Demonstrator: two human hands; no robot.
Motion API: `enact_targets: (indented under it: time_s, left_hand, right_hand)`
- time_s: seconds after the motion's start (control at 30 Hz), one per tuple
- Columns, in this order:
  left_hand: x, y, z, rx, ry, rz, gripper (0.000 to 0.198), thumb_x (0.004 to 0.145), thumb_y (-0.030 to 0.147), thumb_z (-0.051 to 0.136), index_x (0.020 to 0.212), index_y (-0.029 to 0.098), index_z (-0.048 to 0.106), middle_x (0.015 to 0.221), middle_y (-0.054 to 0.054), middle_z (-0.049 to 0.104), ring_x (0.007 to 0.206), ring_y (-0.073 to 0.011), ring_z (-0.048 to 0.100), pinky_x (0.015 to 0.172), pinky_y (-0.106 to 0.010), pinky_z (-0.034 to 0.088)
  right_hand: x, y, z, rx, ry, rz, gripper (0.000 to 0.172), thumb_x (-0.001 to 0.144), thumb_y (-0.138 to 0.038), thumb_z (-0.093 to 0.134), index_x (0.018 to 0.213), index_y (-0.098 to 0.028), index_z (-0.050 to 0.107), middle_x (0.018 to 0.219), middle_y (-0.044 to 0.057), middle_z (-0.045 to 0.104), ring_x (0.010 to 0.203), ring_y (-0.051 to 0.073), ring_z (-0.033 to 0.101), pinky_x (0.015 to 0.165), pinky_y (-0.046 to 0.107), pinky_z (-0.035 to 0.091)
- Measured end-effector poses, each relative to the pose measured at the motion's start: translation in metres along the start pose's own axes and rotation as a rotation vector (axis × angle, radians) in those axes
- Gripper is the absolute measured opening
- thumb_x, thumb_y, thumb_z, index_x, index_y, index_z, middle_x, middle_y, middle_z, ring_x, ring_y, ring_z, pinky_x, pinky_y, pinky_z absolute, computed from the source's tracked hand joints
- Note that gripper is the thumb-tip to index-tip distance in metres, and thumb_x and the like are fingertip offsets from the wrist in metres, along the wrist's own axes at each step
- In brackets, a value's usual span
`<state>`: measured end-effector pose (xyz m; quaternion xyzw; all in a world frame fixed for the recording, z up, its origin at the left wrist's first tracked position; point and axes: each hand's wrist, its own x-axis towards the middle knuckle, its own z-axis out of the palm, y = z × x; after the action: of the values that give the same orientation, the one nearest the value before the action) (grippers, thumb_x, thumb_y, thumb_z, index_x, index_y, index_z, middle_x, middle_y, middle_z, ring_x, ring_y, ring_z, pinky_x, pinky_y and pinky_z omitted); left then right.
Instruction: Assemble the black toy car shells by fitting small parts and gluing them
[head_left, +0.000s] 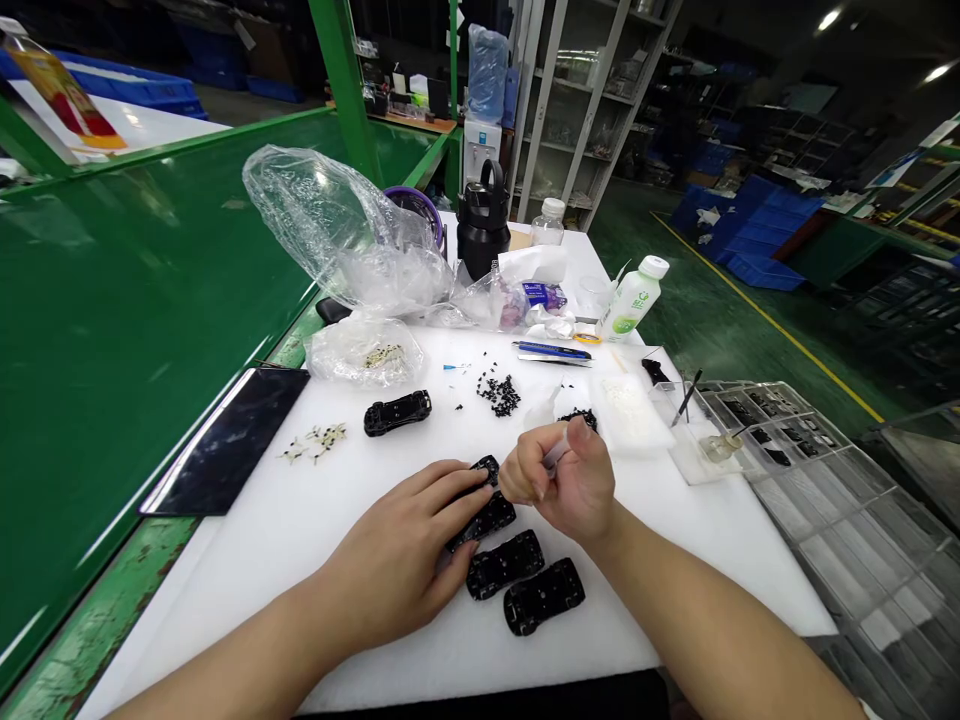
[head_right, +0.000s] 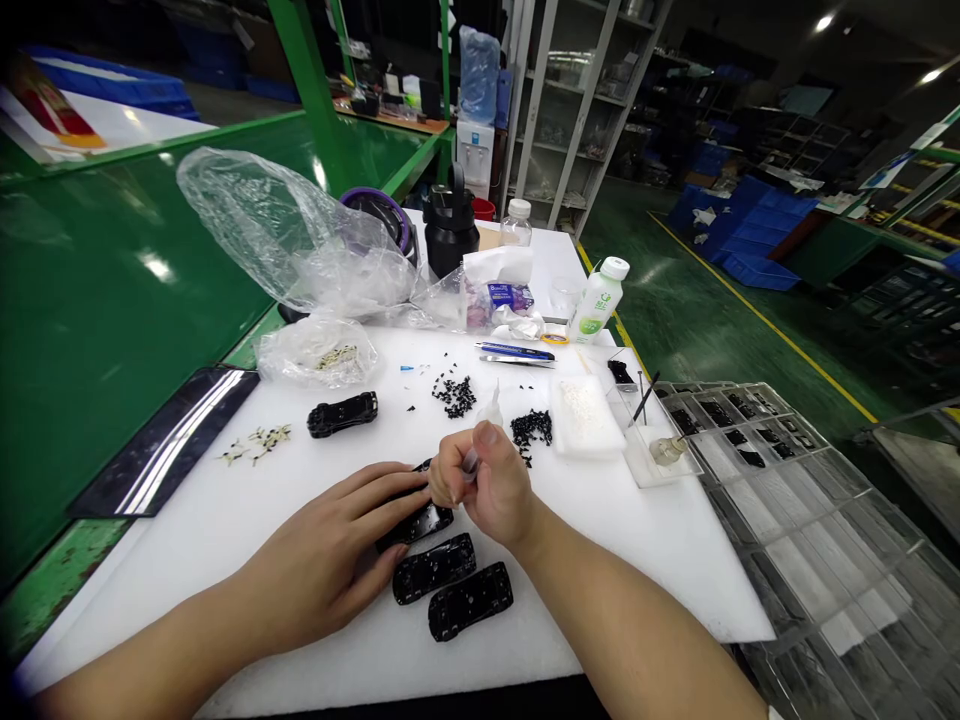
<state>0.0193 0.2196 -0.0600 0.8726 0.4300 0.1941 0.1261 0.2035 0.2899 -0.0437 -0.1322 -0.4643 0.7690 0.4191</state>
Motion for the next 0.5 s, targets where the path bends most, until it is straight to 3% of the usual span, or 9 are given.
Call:
enact_targets:
  time_s: [0.5]
  left_hand:
    - [-0.0005, -0.001, 0.002, 0.002, 0.007, 0.014, 0.045, 0.087, 0.019, 0.05, 0.133, 0.019, 0.055, 0.133, -0.007, 0.056, 0.126, -0.0254, 0.045, 0.106, -0.043, 0.045]
  right_hand:
    - [-0.0014, 0.0015, 0.0011, -0.005, -0.007, -0.046, 0.056, 0.087, -0.058, 0.043, 0.047, -0.019, 0.046, 0.039, -0.004, 0.028, 0.037, 0.01, 0.026, 0.043, 0.026, 0.023]
